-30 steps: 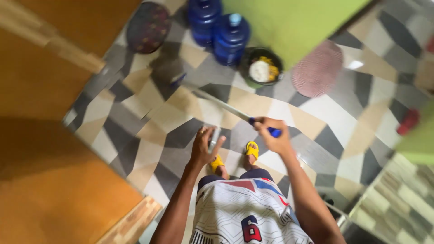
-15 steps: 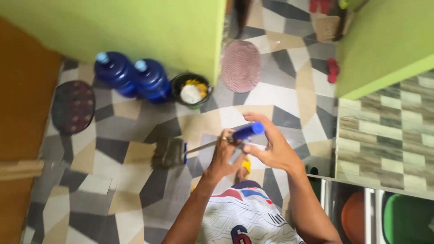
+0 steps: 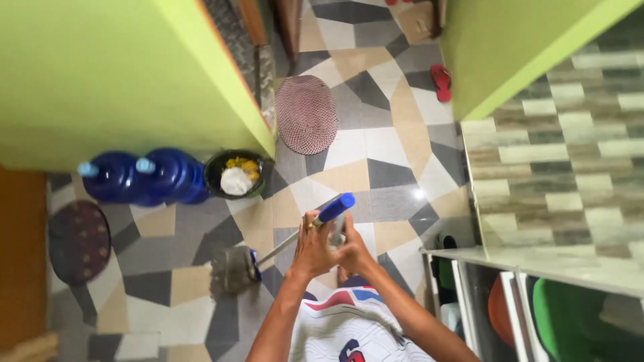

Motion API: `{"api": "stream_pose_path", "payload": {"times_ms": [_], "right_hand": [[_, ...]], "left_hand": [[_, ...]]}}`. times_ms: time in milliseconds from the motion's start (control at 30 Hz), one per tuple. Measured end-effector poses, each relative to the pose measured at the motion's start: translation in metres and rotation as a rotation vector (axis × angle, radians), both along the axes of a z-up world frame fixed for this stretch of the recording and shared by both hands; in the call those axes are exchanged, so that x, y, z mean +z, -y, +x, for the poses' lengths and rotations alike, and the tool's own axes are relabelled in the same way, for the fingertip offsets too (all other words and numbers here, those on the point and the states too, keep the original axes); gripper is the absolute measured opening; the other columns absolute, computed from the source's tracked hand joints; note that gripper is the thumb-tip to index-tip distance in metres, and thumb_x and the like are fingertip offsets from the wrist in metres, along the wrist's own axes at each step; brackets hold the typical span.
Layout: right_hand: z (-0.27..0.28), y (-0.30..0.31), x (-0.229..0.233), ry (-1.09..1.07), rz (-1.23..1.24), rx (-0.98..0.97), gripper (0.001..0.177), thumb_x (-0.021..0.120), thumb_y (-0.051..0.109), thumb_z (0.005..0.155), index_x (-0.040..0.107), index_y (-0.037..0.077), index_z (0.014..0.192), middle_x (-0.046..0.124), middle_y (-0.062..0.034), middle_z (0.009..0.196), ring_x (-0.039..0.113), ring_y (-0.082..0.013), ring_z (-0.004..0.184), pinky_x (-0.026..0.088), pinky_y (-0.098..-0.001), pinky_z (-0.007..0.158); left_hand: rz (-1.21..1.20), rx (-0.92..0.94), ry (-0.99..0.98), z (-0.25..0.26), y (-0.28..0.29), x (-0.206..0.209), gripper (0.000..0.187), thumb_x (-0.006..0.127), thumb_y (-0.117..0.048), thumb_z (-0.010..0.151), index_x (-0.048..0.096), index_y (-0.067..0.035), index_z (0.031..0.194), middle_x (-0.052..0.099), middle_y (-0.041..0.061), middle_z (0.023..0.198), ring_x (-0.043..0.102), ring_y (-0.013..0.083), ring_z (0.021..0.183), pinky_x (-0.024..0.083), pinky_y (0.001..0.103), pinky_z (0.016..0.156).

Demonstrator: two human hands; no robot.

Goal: The person is mopping the tiled floor in a residential hallway and kitchen area.

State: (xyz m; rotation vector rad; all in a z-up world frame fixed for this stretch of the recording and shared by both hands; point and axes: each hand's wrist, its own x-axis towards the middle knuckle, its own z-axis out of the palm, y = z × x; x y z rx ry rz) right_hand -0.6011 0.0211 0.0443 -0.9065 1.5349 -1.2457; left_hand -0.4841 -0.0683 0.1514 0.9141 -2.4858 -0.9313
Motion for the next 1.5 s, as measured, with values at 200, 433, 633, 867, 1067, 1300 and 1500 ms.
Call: {"api": "stream_pose_path", "payload": {"times_ms": [200, 433, 633, 867, 1067, 1300, 1500], "right_hand": [[-0.070, 0.018, 0.018, -0.722, -0.214, -0.332, 0.041, 0.077, 0.029, 0.087, 0.062, 0.006, 0.117, 0.060, -0.0182, 0.111, 0.067, -0.0274, 0.091, 0.058, -0.0365, 0.077], [-0.117, 0.051, 0.088, -0.529, 0.039, -0.357, 0.040, 0.084, 0.037, 0.082, 0.068, 0.003, 0.096, 0.071, -0.0119, 0.072, 0.067, -0.0192, 0.064, 0.054, -0.0342, 0.061], [-0.114, 0.081, 0.104, -0.666, -0.173, -0.297, 0.044, 0.086, 0.036, 0.080, 0.068, 0.002, 0.101, 0.070, -0.0111, 0.081, 0.068, -0.0183, 0.066, 0.054, -0.0330, 0.060], [-0.122, 0.109, 0.099, -0.658, -0.095, -0.308, 0.041, 0.084, 0.038, 0.080, 0.067, 0.005, 0.098, 0.070, -0.0114, 0.089, 0.068, -0.0197, 0.071, 0.056, -0.0368, 0.062], [-0.128, 0.129, 0.110, -0.700, -0.060, -0.333, 0.034, 0.081, 0.037, 0.086, 0.068, 0.006, 0.093, 0.067, -0.0094, 0.086, 0.066, -0.0195, 0.072, 0.054, -0.0372, 0.062], [-0.124, 0.138, 0.120, -0.716, -0.085, -0.362, 0.026, 0.079, 0.030, 0.089, 0.069, 0.006, 0.086, 0.068, -0.0086, 0.081, 0.066, -0.0190, 0.070, 0.051, -0.0351, 0.064], [-0.129, 0.146, 0.108, -0.743, -0.047, -0.356, 0.028, 0.077, 0.033, 0.089, 0.070, 0.006, 0.092, 0.070, -0.0110, 0.086, 0.068, -0.0212, 0.072, 0.053, -0.0365, 0.065]], "left_hand": [[-0.128, -0.003, -0.007, 0.007, 0.019, -0.046, 0.077, 0.086, -0.039, 0.077, 0.052, -0.013, 0.140, 0.047, 0.018, 0.113, 0.056, 0.0364, 0.104, 0.051, 0.050, 0.087], [-0.231, -0.056, -0.083, -0.012, 0.048, -0.033, 0.072, 0.077, -0.019, 0.086, 0.046, -0.016, 0.151, 0.052, 0.025, 0.112, 0.057, 0.0435, 0.101, 0.050, 0.051, 0.086], [-0.148, -0.036, -0.073, 0.000, 0.070, -0.035, 0.074, 0.075, -0.018, 0.088, 0.043, -0.022, 0.154, 0.054, 0.024, 0.113, 0.062, 0.0392, 0.097, 0.053, 0.050, 0.083], [-0.180, -0.007, -0.103, 0.024, 0.097, -0.039, 0.073, 0.075, -0.018, 0.090, 0.042, -0.028, 0.154, 0.054, 0.022, 0.113, 0.066, 0.0345, 0.090, 0.057, 0.048, 0.078], [-0.029, 0.016, -0.004, 0.023, 0.117, -0.032, 0.070, 0.072, -0.019, 0.091, 0.043, -0.029, 0.154, 0.052, 0.021, 0.113, 0.065, 0.0290, 0.082, 0.061, 0.043, 0.074], [0.011, -0.003, 0.026, 0.013, 0.128, -0.033, 0.069, 0.072, -0.019, 0.091, 0.046, -0.029, 0.154, 0.053, 0.022, 0.113, 0.066, 0.0308, 0.084, 0.059, 0.045, 0.081], [0.041, -0.002, 0.066, 0.002, 0.135, -0.037, 0.065, 0.071, -0.020, 0.093, 0.048, -0.031, 0.152, 0.053, 0.024, 0.117, 0.068, 0.0335, 0.089, 0.060, 0.044, 0.081]]}}
